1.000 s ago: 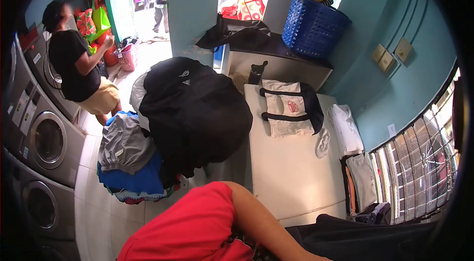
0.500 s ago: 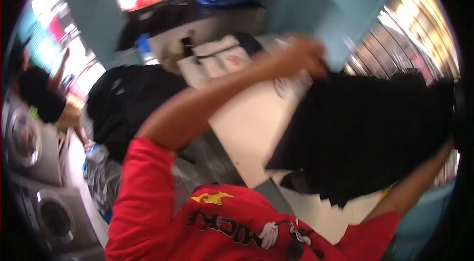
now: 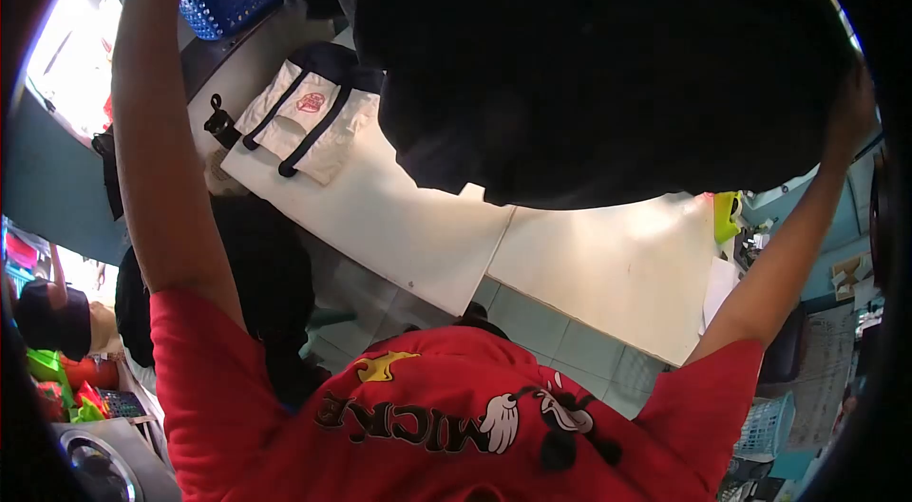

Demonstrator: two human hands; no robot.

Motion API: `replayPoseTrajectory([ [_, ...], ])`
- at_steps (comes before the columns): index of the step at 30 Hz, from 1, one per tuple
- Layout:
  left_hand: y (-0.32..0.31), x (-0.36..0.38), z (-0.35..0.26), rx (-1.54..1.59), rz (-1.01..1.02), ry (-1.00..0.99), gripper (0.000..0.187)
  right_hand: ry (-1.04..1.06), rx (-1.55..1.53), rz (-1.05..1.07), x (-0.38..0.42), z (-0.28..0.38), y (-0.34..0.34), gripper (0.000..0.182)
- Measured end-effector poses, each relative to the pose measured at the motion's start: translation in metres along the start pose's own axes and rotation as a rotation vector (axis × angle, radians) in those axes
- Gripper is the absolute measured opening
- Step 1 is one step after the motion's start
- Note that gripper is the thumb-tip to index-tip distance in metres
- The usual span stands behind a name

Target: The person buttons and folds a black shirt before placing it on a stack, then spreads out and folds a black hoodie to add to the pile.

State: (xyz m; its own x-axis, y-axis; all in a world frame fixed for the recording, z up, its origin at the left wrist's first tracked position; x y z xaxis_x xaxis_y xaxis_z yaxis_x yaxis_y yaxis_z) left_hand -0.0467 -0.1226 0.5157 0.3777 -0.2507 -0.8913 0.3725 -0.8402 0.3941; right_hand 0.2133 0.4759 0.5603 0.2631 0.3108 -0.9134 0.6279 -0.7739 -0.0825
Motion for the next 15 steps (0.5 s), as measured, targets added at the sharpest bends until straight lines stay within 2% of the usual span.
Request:
replayPoseTrajectory([
  [3, 0.029, 0.02, 0.013, -0.396, -0.083, -0.169, 0.027, 0.069, 0.147, 0.13, 0.038, -0.053, -0.006, 0.033],
  [7, 0.058, 0.053, -0.005, -0.874, -0.152, -0.445, 0.039, 0.097, 0.17, 0.263, 0.056, -0.073, -0.015, 0.033],
  [11, 0.046, 0.037, -0.019, -0.461, -0.135, -0.231, 0.031, -0.084, -0.19, 0.313, 0.044, -0.07, -0.011, 0.032],
  [15, -0.031, 0.037, -0.009, -0.114, 0.032, 0.059, 0.027, -0.2, -0.855, 0.344, 0.038, 0.008, -0.026, 0.03],
])
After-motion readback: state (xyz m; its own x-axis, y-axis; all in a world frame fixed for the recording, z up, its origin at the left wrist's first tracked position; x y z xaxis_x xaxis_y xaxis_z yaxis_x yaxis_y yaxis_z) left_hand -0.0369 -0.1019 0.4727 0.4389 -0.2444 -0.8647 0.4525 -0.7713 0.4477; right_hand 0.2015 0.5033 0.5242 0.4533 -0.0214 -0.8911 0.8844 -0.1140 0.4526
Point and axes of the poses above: each hand's wrist, its own x-axis away from the middle knuckle, its own y-axis out of the back of the hand, z = x × y, the point moved 4 cm from there along -x, towards the middle knuckle, and after that the axes turned 9 degrees about -y, right-handed, at the moved point
